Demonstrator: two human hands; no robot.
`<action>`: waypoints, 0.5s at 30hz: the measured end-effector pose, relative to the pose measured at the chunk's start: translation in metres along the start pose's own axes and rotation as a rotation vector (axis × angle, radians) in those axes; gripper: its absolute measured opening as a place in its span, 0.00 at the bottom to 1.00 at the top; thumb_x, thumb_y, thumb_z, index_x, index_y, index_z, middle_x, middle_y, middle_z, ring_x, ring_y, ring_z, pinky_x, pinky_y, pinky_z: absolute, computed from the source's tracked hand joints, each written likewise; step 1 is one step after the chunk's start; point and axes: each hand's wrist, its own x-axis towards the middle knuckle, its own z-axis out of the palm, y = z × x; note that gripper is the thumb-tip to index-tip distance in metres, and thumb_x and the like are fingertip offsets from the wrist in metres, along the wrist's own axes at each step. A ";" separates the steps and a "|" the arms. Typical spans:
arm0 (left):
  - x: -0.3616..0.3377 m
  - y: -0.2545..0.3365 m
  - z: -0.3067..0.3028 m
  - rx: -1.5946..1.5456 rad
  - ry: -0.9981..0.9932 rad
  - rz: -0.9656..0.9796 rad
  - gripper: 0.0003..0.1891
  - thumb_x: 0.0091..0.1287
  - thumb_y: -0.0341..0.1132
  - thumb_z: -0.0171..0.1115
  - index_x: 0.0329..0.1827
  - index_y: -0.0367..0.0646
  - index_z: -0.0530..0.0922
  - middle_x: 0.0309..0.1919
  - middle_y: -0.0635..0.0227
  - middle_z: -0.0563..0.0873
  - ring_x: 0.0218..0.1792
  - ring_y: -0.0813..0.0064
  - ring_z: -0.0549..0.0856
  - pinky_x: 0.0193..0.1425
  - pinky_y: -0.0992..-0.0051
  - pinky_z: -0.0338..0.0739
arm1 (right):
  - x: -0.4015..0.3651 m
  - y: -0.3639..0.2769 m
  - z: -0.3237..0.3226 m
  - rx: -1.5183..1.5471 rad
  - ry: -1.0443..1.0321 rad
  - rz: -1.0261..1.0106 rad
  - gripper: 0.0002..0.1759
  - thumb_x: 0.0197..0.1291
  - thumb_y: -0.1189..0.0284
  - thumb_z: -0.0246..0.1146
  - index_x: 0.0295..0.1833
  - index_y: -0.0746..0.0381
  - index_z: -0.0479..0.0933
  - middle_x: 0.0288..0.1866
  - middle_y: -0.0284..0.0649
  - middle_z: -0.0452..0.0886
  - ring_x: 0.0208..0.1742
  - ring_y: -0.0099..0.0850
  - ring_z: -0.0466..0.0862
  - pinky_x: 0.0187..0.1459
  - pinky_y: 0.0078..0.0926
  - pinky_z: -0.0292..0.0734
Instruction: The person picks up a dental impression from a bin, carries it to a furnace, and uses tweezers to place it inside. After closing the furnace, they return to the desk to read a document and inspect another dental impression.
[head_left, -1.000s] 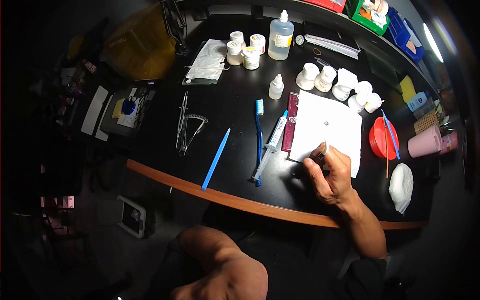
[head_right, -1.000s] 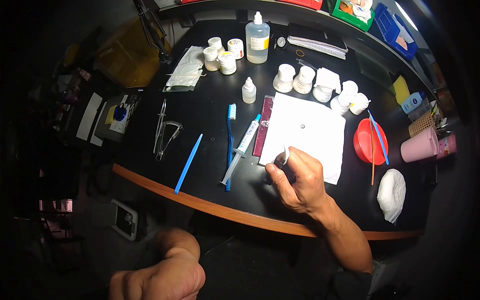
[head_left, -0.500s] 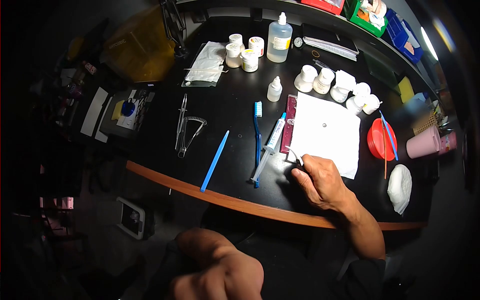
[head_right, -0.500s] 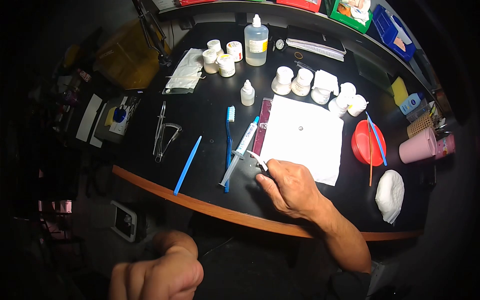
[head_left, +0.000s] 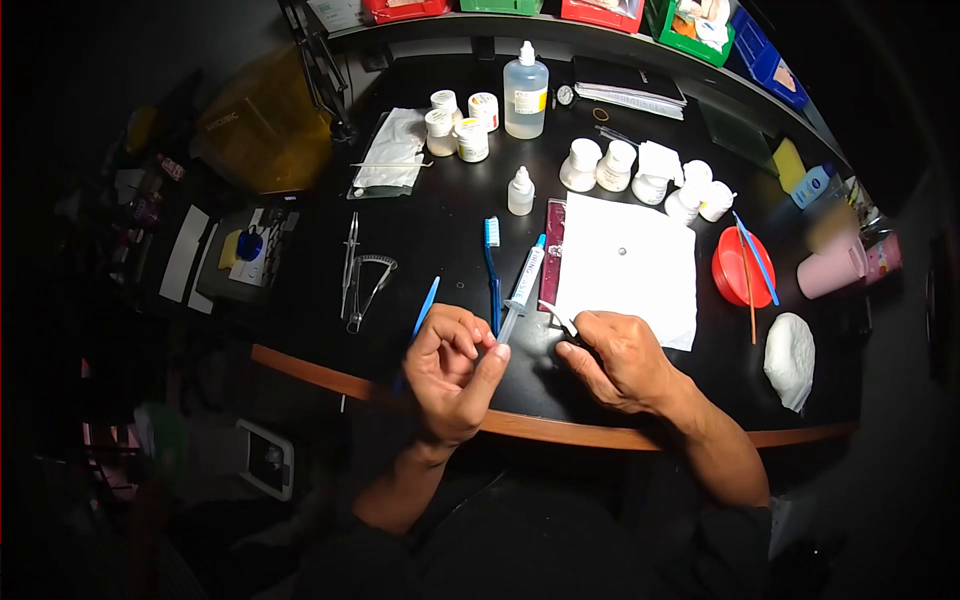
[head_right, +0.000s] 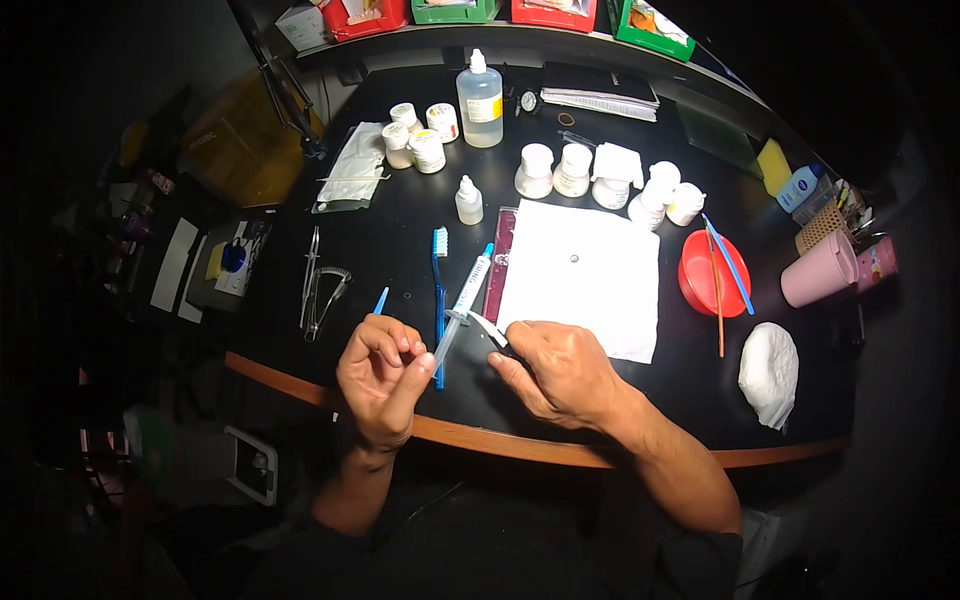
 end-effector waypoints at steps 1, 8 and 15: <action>0.000 -0.003 0.000 0.050 -0.017 0.013 0.17 0.60 0.11 0.62 0.35 0.43 0.67 0.43 0.65 0.72 0.42 0.79 0.76 0.51 0.77 0.75 | 0.000 0.000 -0.001 -0.002 0.003 0.001 0.17 0.66 0.70 0.67 0.30 0.63 0.68 0.20 0.45 0.70 0.21 0.45 0.73 0.25 0.41 0.66; -0.004 -0.004 -0.001 0.209 -0.112 0.057 0.19 0.54 0.12 0.73 0.23 0.44 0.70 0.43 0.63 0.78 0.40 0.81 0.82 0.41 0.83 0.79 | 0.002 0.003 -0.004 0.001 0.018 0.021 0.16 0.65 0.72 0.67 0.29 0.63 0.67 0.20 0.44 0.69 0.21 0.45 0.73 0.25 0.40 0.66; -0.003 -0.003 -0.002 0.208 -0.267 0.080 0.18 0.52 0.18 0.80 0.22 0.41 0.74 0.37 0.59 0.87 0.41 0.73 0.92 0.41 0.82 0.89 | 0.004 0.001 -0.003 -0.005 0.020 0.009 0.15 0.62 0.76 0.67 0.29 0.64 0.67 0.20 0.44 0.68 0.21 0.43 0.72 0.25 0.38 0.65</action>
